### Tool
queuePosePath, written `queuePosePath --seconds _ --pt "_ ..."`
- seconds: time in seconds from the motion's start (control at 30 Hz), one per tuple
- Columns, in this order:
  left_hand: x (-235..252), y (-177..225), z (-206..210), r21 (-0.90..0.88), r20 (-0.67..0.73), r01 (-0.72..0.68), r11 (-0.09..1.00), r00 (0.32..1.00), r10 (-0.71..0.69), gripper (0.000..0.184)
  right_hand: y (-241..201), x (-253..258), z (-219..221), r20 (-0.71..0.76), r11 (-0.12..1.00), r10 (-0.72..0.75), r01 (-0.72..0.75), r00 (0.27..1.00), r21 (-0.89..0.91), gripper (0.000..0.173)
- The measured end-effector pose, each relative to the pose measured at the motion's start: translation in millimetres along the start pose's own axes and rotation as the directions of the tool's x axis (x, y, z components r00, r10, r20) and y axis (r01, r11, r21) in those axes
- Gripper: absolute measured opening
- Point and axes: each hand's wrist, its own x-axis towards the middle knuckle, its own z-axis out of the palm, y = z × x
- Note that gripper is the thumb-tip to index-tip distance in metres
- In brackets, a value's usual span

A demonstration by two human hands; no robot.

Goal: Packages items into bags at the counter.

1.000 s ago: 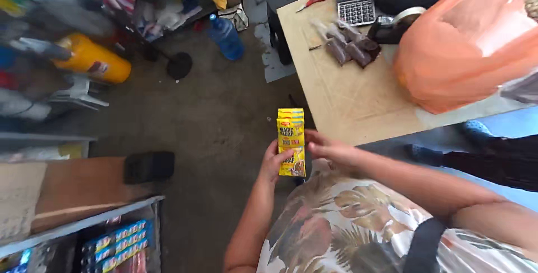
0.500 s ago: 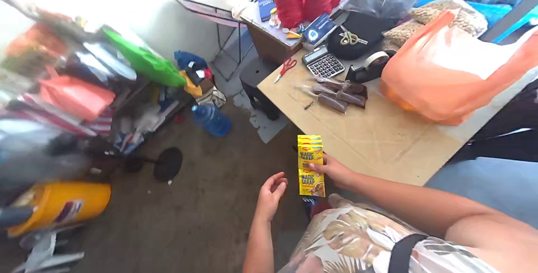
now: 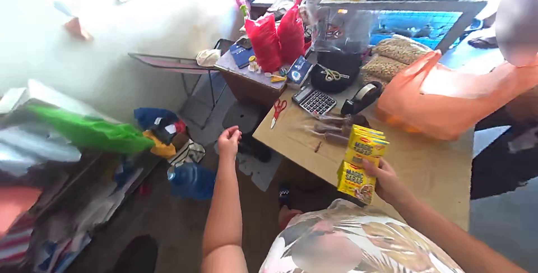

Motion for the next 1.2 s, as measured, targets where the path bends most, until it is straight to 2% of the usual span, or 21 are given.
queuePosePath --seconds 0.1,0.23,0.33,0.4,0.5,0.53,0.63,0.67,0.7,0.73,0.77,0.8,0.83,0.87,0.93,0.97,1.0,1.03,1.1,1.17,1.2 --pt "109.8 34.8 11.5 -0.022 -0.010 -0.137 0.990 0.991 0.137 0.024 1.7 20.5 28.4 -0.197 0.995 -0.051 0.067 0.979 0.073 0.042" --pt "237.4 79.3 61.7 -0.011 0.062 -0.344 0.939 0.937 0.344 0.031 -7.1 41.8 68.8 -0.361 0.979 -0.021 0.093 0.933 0.183 0.029" --pt "315.8 120.4 108.0 0.012 -0.037 -0.482 0.876 0.875 0.482 0.032 -15.0 47.2 97.7 -0.477 0.975 0.003 0.104 0.879 0.199 0.027" --pt "357.7 146.6 134.8 0.035 -0.074 -0.465 0.885 0.882 0.466 0.037 -19.0 39.2 113.0 -0.544 0.973 0.043 0.089 0.838 0.215 0.030" --pt "411.7 172.8 165.3 0.144 -0.012 -0.313 0.939 0.948 0.318 0.065 -16.0 25.1 120.3 -0.584 0.962 0.065 0.104 0.809 0.251 0.033" --pt "425.7 177.4 172.1 0.226 0.021 -0.263 0.938 0.964 0.265 0.067 -12.9 21.6 119.6 -0.596 0.962 0.061 0.111 0.801 0.248 0.033" --pt "428.0 192.7 184.8 0.465 0.034 -0.253 0.848 0.963 0.269 0.041 -12.0 18.6 117.8 -0.658 0.961 0.069 0.126 0.750 0.245 0.031" --pt "401.8 218.6 179.6 0.514 0.049 -0.196 0.835 0.979 0.200 0.039 -12.5 19.6 117.1 -0.675 0.958 0.072 0.138 0.734 0.253 0.031" --pt "374.3 264.5 163.0 0.548 0.189 -0.071 0.834 0.981 -0.040 0.044 -12.1 21.4 115.6 -0.685 0.955 0.068 0.152 0.726 0.256 0.032" --pt "359.4 281.1 160.4 0.485 0.155 -0.073 0.871 0.988 -0.004 0.044 -11.0 23.9 113.2 -0.690 0.950 0.060 0.170 0.721 0.260 0.032" --pt "359.8 275.7 165.9 0.339 0.050 -0.201 0.919 0.979 0.196 0.041 -10.7 27.2 111.0 -0.690 0.947 0.046 0.189 0.723 0.260 0.030" --pt "379.6 254.3 181.2 0.123 -0.144 -0.471 0.874 0.863 0.485 0.036 -10.4 30.9 108.1 -0.669 0.941 0.016 0.215 0.743 0.261 0.028" --pt "389.8 250.1 187.0 -0.069 -0.181 -0.617 0.784 0.781 0.598 0.036 -11.0 35.0 105.5 -0.646 0.932 -0.022 0.250 0.763 0.263 0.026" --pt "378.2 253.4 187.2 -0.264 -0.120 -0.659 0.705 0.747 0.654 0.036 -13.1 39.3 103.1 -0.620 0.924 -0.061 0.280 0.782 0.262 0.024" --pt "312.2 258.2 179.9 -0.488 0.103 -0.604 0.630 0.677 0.728 0.035 -17.3 51.3 94.7 -0.524 0.889 -0.170 0.359 0.835 0.284 0.030" --pt "271.9 252.5 176.9 -0.545 0.218 -0.568 0.617 0.615 0.758 0.034 -18.3 59.3 85.2 -0.422 0.864 -0.220 0.377 0.880 0.335 0.046" --pt "232.2 240.6 174.3 -0.578 0.326 -0.555 0.598 0.515 0.793 0.029 -21.4 68.1 76.9 -0.293 0.839 -0.250 0.357 0.923 0.410 0.059" --pt "194.8 224.6 171.9 -0.589 0.428 -0.575 0.568 0.373 0.823 0.021 -25.1 77.2 71.2 -0.172 0.814 -0.281 0.329 0.944 0.478 0.064" --pt "130.6 190.6 167.9 -0.617 0.620 -0.610 0.498 0.012 0.784 0.014 -34.5 91.8 66.3 0.002 0.784 -0.351 0.293 0.936 0.547 0.061" --pt "86.0 163.0 172.0 -0.699 0.681 -0.562 0.443 -0.332 0.653 0.016 -44.8 95.5 65.1 -0.017 0.782 -0.403 0.354 0.915 0.514 0.052" --pt "71.4 152.5 175.4 -0.733 0.673 -0.515 0.444 -0.457 0.582 0.019 -48.6 95.2 64.6 -0.091 0.774 -0.431 0.419 0.898 0.474 0.045"
